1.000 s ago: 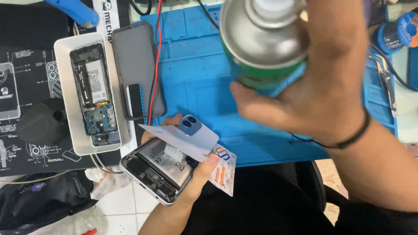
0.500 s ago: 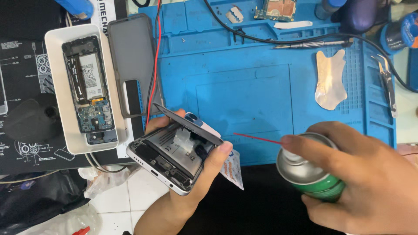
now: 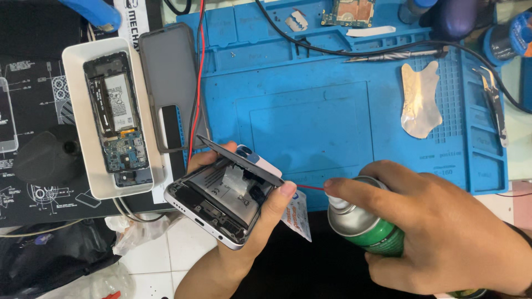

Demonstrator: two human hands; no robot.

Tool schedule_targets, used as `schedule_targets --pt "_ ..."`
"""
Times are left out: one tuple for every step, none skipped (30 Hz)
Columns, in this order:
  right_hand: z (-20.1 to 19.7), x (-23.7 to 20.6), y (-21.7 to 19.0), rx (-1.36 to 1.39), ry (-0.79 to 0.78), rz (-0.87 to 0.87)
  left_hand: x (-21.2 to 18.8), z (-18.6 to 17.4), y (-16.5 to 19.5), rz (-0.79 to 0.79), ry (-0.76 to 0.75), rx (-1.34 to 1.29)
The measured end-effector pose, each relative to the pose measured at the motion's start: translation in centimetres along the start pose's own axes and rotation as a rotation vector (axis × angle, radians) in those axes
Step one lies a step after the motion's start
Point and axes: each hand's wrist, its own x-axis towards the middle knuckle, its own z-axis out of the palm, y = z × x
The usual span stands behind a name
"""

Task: The person uses a plastic card to pry open the back cover of a white smartphone. They repeatedly insert the card into the seam and apply a spray from a green can to assist separation. The back cover is partially lifted, exposing internal components.

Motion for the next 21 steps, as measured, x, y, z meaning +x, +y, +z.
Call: schedule_targets --pt "0.00 0.02 -0.01 0.006 -0.008 0.012 -0.01 -0.02 -0.02 0.012 0.001 0.020" --pt "-0.03 0.02 -0.01 0.004 -0.008 0.007 -0.01 -0.04 -0.04 0.009 0.003 0.021" --pt "-0.07 0.02 0.02 0.003 -0.009 0.002 -0.03 -0.06 -0.06 0.006 0.005 0.022" --pt "-0.08 0.01 0.03 0.002 -0.010 -0.003 -0.05 -0.08 -0.05 0.002 0.007 0.024" --pt "-0.10 0.00 0.03 0.008 -0.006 -0.005 -0.08 -0.08 -0.06 -0.002 0.007 0.011" --pt "-0.12 -0.01 0.03 0.014 0.000 -0.007 -0.09 -0.05 -0.06 -0.006 0.006 -0.001" --pt "-0.13 -0.01 0.01 0.020 0.006 -0.009 -0.10 -0.04 -0.07 -0.010 0.006 -0.014" --pt "-0.14 -0.02 -0.01 0.033 0.008 -0.019 -0.11 -0.03 -0.07 -0.011 0.006 -0.017" --pt "-0.15 -0.01 -0.06 0.044 0.010 -0.028 -0.10 -0.04 -0.07 -0.011 0.007 -0.021" --pt "-0.17 0.00 -0.08 0.056 0.012 -0.038 -0.08 -0.05 -0.08 -0.011 0.007 -0.025" --pt "-0.19 0.03 -0.09 0.057 0.006 -0.030 -0.09 -0.06 -0.08 -0.017 0.004 -0.035" --pt "-0.21 0.08 -0.06 0.057 0.000 -0.023 -0.08 -0.08 -0.08 -0.023 0.001 -0.044" --pt "-0.21 0.11 -0.02 0.057 -0.006 -0.016 -0.08 -0.09 -0.09 -0.029 -0.001 -0.054" --pt "-0.21 0.12 0.04 0.059 -0.008 -0.015 -0.07 -0.11 -0.10 -0.024 -0.002 -0.052" --pt "-0.20 0.10 0.12 0.060 -0.010 -0.013 -0.05 -0.12 -0.11 -0.019 -0.003 -0.050" --pt "-0.19 0.07 0.20 0.061 -0.012 -0.011 -0.04 -0.13 -0.12 -0.013 -0.003 -0.048" --pt "-0.16 0.02 0.27 0.067 -0.006 -0.026 -0.02 -0.10 -0.15 -0.013 0.000 -0.059" --pt "-0.14 -0.02 0.31 0.072 0.001 -0.040 0.01 -0.04 -0.19 -0.013 0.004 -0.071" --pt "-0.13 -0.07 0.34 0.078 0.007 -0.055 0.01 -0.03 -0.21 -0.012 0.008 -0.083" --pt "-0.17 -0.10 0.30 0.079 0.008 -0.054 0.01 -0.07 -0.17 -0.016 0.005 -0.083" --pt "-0.21 -0.11 0.25 0.081 0.010 -0.053 -0.02 -0.10 -0.15 -0.019 0.002 -0.083"
